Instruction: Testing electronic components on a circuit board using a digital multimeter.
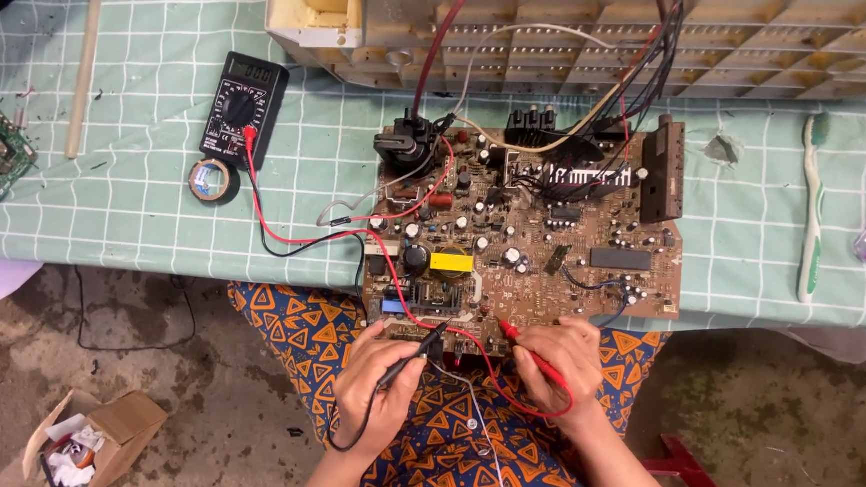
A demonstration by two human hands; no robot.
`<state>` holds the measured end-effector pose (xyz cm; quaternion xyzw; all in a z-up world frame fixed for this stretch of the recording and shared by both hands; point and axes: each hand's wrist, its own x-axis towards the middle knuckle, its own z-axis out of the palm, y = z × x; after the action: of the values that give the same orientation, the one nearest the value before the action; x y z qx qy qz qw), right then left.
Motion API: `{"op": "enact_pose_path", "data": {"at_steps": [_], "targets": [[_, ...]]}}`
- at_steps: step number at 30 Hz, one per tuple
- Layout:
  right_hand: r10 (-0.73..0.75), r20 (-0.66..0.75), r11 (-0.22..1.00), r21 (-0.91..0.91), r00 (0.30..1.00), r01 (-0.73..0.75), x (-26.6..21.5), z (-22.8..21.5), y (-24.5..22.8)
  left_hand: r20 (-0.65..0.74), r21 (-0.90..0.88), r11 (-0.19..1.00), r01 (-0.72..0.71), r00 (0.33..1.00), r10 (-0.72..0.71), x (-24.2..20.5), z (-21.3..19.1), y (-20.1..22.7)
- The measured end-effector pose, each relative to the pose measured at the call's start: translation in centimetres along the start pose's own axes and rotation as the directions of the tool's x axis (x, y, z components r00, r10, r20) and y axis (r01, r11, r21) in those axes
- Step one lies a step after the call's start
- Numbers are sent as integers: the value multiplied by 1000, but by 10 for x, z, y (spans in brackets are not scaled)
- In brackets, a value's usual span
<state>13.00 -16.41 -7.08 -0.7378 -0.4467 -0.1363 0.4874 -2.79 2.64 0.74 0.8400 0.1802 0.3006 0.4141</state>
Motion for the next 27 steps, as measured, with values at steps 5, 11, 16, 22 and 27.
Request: {"op": "enact_pose_path", "data": {"at_steps": [5,11,16,22,27], "targets": [[32,6,999,19,999,-32,4,-3,-4,-17,-14,1000,13,1000,-14,-6,-5,-10],[65,18,994,92,998,-67,8,-8,-17,-82,-13,999,33,996,-34,-11,-18,-19],[44,17,981,189,999,-47,-3,7,-24,-85,-19,999,45,995,-46,-11,-20,-19],[-1,60,967,256,998,-15,-3,20,-32,-107,36,999,4,994,0,-12,-23,-25],[-38,98,977,213,994,17,15,30,-42,-100,-3,999,41,994,-41,-11,-22,-27]]}}
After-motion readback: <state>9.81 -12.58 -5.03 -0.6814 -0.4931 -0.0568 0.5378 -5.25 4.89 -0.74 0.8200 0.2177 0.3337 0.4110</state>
